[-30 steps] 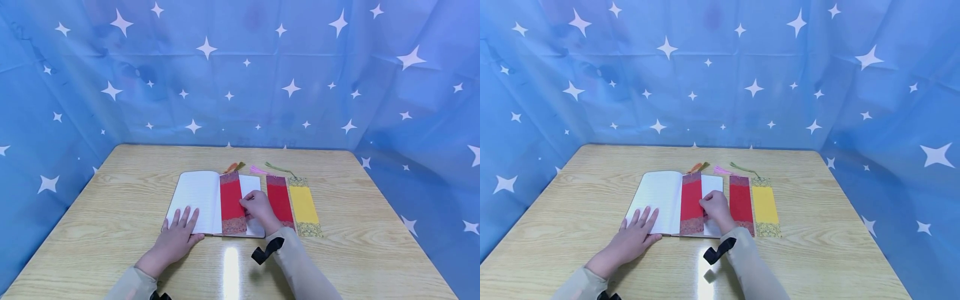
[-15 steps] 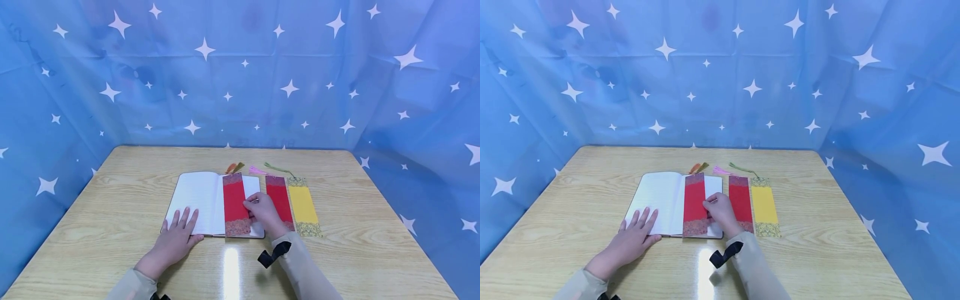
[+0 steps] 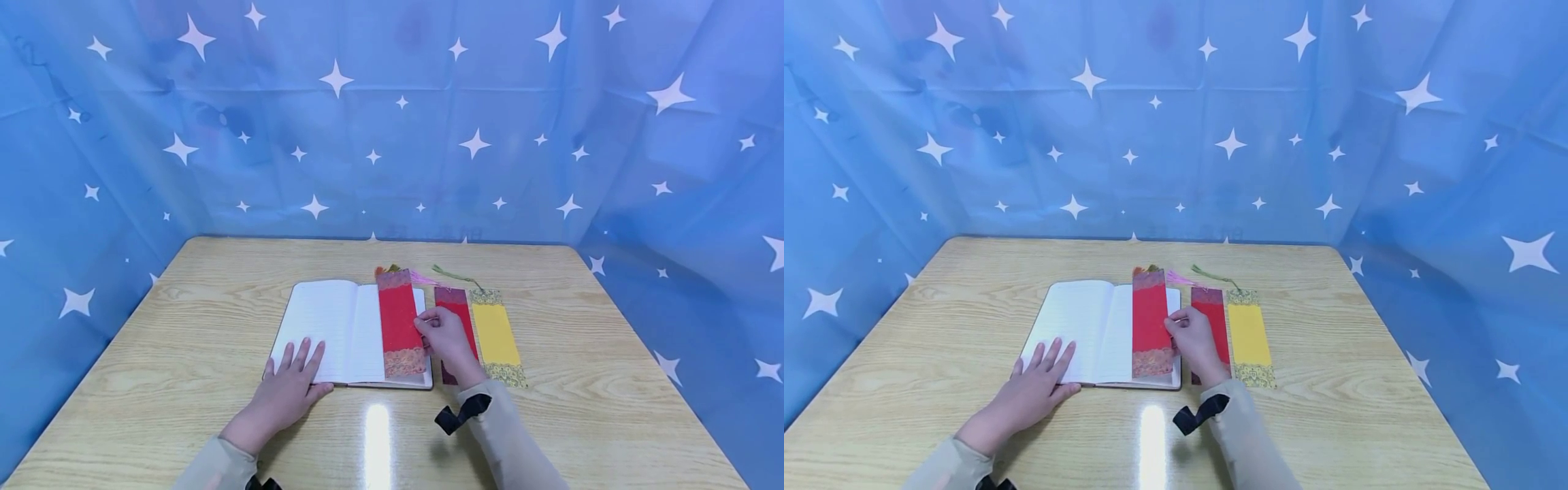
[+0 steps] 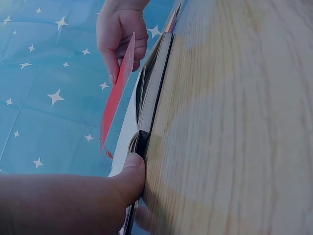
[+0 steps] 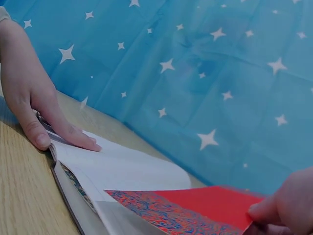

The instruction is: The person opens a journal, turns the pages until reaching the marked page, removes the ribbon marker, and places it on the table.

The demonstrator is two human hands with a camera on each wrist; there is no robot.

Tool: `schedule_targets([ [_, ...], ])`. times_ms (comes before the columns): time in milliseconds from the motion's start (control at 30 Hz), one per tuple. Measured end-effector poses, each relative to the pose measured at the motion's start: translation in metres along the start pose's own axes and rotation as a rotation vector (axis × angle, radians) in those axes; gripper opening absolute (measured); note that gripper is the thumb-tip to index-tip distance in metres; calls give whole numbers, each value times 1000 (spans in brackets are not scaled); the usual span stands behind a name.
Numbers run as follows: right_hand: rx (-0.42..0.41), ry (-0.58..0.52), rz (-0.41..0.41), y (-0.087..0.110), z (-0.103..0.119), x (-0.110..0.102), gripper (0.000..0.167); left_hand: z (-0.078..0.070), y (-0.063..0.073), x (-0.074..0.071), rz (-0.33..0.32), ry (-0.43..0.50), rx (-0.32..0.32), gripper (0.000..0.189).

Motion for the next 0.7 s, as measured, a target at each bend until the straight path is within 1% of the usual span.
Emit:
schedule_targets([
  [233, -4, 4, -43, -2, -4, -15, 17, -1, 1, -1, -1, -4, 4, 69],
  [400, -33, 20, -74, -1, -6, -27, 18, -1, 2, 0, -5, -4, 5, 69],
  [700, -19, 68, -119, 2, -13, -47, 17, -1, 0, 1, -6, -17, 1, 69],
])
Point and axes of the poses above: each hand's wrist, its own y-axis away from the middle knuckle, its own x-axis out of the palm, z = x × y, the point moved 3 cm from there along -y, towards the middle knuckle, and after that the axes turned 3 degrees about z, right-handed, at the moved point
